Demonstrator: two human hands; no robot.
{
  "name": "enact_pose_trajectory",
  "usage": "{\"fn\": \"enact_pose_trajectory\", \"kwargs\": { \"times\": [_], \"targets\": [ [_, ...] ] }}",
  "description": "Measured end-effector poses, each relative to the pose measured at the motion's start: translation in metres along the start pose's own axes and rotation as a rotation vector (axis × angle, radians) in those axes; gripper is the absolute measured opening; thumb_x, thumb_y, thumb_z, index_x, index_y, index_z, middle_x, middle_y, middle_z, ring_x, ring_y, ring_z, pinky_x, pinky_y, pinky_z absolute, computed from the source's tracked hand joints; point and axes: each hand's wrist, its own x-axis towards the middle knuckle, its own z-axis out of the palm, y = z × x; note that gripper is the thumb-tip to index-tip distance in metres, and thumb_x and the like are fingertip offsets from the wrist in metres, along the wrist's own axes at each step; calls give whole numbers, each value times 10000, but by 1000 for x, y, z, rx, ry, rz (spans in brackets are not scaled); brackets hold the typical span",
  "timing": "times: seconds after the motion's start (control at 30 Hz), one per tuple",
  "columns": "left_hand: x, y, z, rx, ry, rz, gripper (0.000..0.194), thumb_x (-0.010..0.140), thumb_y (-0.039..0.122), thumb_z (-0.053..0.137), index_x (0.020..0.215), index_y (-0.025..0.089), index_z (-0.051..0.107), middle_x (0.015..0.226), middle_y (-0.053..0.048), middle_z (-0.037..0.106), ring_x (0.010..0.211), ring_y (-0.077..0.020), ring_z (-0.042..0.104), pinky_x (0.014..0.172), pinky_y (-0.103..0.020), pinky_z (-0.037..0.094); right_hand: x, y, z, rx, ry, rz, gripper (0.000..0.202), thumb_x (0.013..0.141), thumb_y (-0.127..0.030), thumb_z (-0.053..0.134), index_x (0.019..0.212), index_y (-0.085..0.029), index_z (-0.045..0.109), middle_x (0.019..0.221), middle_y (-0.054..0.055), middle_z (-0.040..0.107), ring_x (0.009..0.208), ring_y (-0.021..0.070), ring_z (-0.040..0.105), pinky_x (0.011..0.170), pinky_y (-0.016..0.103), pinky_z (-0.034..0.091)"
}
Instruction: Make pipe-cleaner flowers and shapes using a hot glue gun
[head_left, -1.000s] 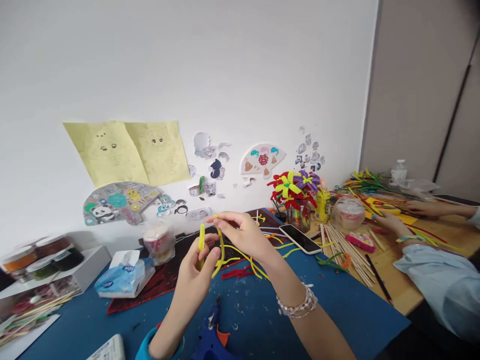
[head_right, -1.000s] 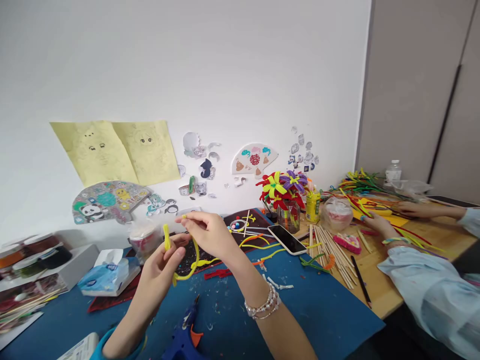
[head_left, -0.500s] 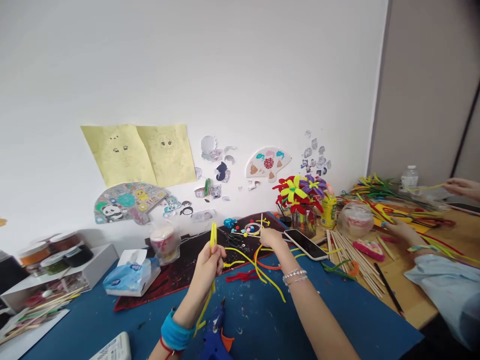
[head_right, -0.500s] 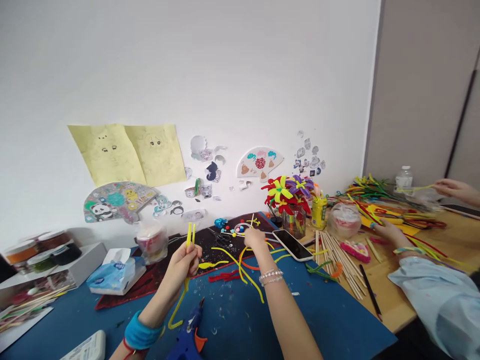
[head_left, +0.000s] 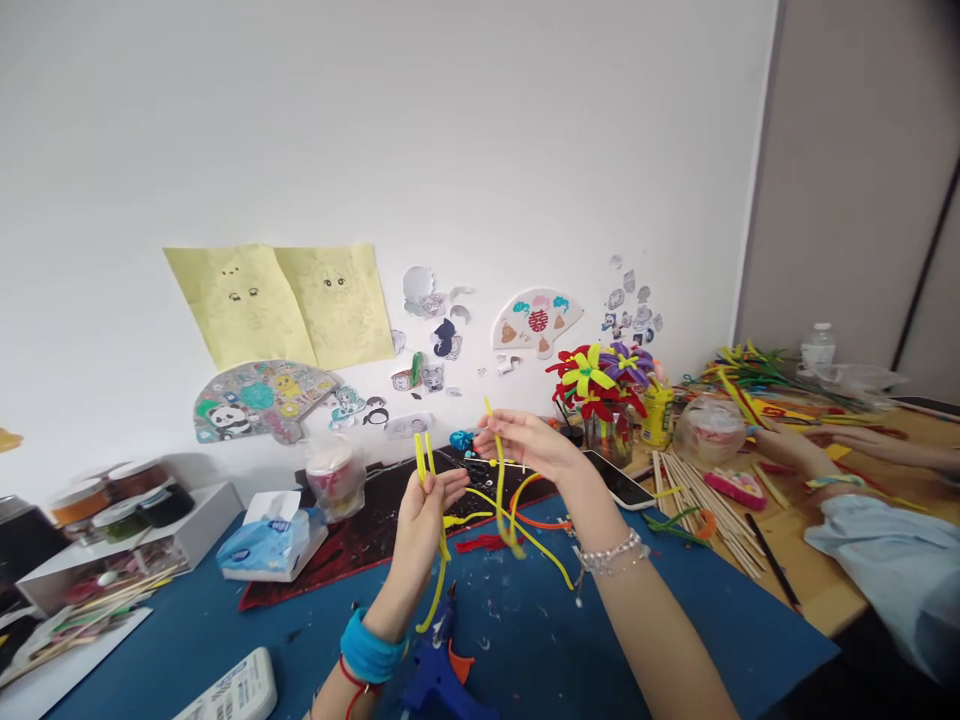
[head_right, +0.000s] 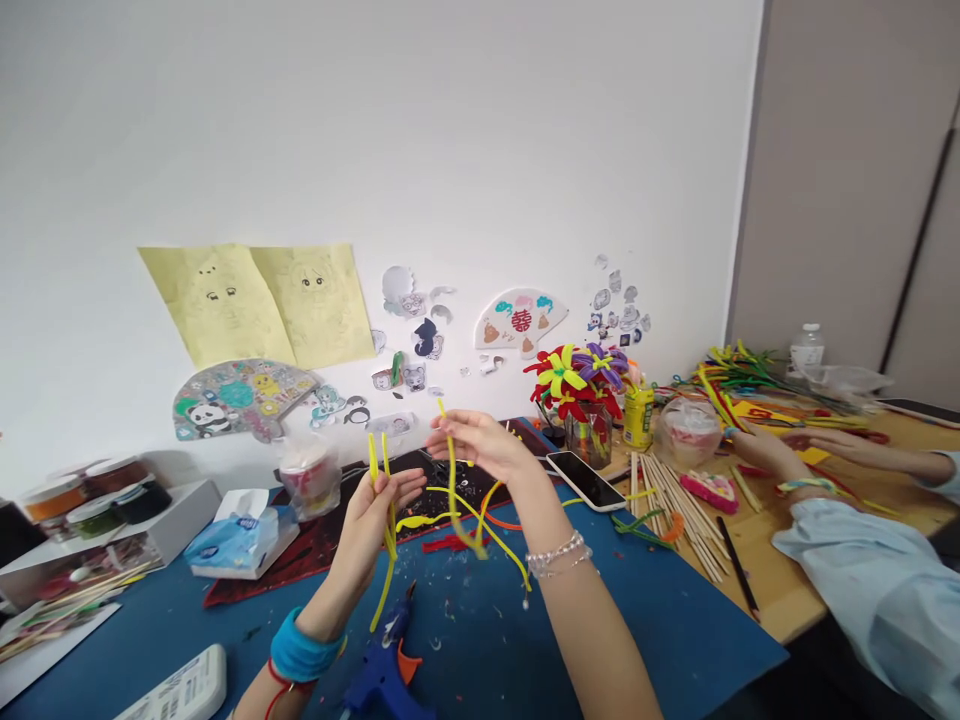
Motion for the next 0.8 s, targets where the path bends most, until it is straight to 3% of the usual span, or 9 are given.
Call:
{"fn": "enact_pose_trajectory", "kwargs": {
  "times": [0.07,0.17,0.27,0.37,0.43,0.53,0.67,0.73,0.8],
  "targets": [
    [-5,5,3,-66,-18,-4,249,791,271,567,753,193,333,935,-79,660,829,-166,647,792,-313,492,-2,-17,19,323,-90,-215,318,862,-404,499,1045,-158,586,946,78,676,953,180,615,866,319,444],
    [-12,13,6,-125,-53,-47,247,806,242,549,749,199,313,912,-56,648,671,-124,633,652,-265,495,6,-26,51,538,-21,-305,278,780,-407,611,910,-162,631,843,60,691,929,182,622,919,343,404],
    [-14,16,7,-144,-62,-59,254,795,228,541,742,208,294,828,-12,621,438,-48,495,428,-181,390,25,-16,69,458,82,-271,383,818,-461,519,1035,-158,609,949,84,676,965,183,606,904,335,412],
    [-10,15,3,-162,-6,-45,251,774,204,525,738,219,276,705,44,557,338,-5,305,338,-128,193,42,5,63,211,61,-191,462,868,-482,382,1111,-151,594,1027,92,656,967,170,591,866,308,427],
    [-5,14,-1,-179,64,-17,239,747,164,513,742,222,281,659,67,506,333,5,248,346,-121,145,45,21,49,92,-41,-133,415,839,-459,446,1015,-146,654,959,80,677,879,171,608,823,302,438],
    [2,12,-8,-205,151,14,232,704,115,491,745,224,291,625,81,449,335,3,219,350,-125,129,39,35,28,-99,-357,-28,246,675,-346,675,834,-163,718,806,38,705,764,173,627,735,263,455],
    [11,13,-22,-208,222,42,231,680,88,476,746,226,303,587,86,398,339,-10,213,348,-137,131,29,35,22,-263,-747,72,263,644,-316,708,878,-198,727,819,1,715,781,161,650,713,208,462],
    [16,19,-32,-186,277,119,244,668,69,469,754,229,306,581,86,394,342,-14,221,351,-139,139,31,37,23,-351,-772,106,295,679,-313,689,957,-217,706,890,-10,709,852,153,642,750,191,450],
    [20,28,-42,-156,320,192,249,676,70,475,782,236,321,598,81,414,346,-17,237,355,-141,155,35,46,21,-477,-695,165,309,676,-266,706,981,-218,690,924,-5,701,872,157,635,759,200,450]
  ]
}}
